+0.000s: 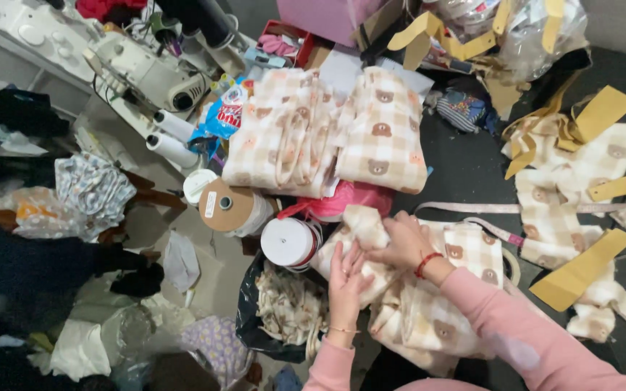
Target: The person is sorting, stacking, and inspecting cut pieces of patterned fabric, using paper templates and a measuring tape to organize components for garment assembly.
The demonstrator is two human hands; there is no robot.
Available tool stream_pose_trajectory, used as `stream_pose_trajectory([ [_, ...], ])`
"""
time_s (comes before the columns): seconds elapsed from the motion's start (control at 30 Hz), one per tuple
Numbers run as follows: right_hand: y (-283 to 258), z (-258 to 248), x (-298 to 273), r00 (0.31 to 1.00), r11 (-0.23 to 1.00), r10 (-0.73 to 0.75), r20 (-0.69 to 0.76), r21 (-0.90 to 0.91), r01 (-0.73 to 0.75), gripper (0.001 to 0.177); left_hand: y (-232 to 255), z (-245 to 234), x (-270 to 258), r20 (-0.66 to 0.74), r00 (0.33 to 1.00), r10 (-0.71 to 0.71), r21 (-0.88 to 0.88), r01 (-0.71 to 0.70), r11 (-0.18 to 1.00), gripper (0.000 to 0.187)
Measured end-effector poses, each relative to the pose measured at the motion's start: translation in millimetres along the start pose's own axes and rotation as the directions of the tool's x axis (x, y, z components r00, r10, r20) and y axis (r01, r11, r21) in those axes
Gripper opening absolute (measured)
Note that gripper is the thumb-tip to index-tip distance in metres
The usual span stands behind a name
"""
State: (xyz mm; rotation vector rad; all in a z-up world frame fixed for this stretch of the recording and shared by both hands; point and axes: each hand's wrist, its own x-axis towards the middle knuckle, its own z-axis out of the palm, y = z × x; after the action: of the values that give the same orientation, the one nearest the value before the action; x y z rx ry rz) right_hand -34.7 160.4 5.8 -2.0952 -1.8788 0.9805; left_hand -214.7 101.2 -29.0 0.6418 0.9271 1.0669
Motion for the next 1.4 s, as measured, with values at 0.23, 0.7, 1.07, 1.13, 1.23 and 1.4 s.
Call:
stream_pose_trajectory([
  [0.23, -28, -55, -19, 0.953, 0.756, -0.287, -0.100, 0.587, 0.289, 0.057, 73, 9, -30, -0.037, 0.957, 0.287, 0.419, -0.246, 0.874, 0.052],
  [0.7, 36, -139, 239, 0.916, 0.904, -0.392, -0.092, 0.146, 0.401, 0.080, 13, -52, -82, -0.315, 0.907, 0.280, 0.387, -0.147, 0.910, 0.042],
  [1.07, 68, -184, 19, 0.796, 0.732, -0.305, -0.522, 0.407, 0.547, 0.057, 74, 40, -84, 0.043, 0.972, 0.232, 0.679, -0.199, 0.706, 0.014],
  [1.13, 113, -186, -41, 0.862, 0.847, -0.197, -0.468, 0.361, 0.389, 0.040, 79, 71, -75, 0.166, 0.955, 0.245, 0.715, -0.288, 0.637, 0.011],
  [1.23, 202, -159, -129, 0.911, 0.935, -0.097, -0.401, 0.278, 0.222, 0.027, 67, 104, -74, 0.391, 0.898, 0.204, 0.666, -0.428, 0.611, 0.011],
  [1.4, 277, -74, -279, 0.717, 0.677, 0.501, -0.485, 0.736, 0.024, 0.020, 47, 167, -76, 0.623, 0.780, 0.056, 0.575, -0.505, 0.644, 0.015],
])
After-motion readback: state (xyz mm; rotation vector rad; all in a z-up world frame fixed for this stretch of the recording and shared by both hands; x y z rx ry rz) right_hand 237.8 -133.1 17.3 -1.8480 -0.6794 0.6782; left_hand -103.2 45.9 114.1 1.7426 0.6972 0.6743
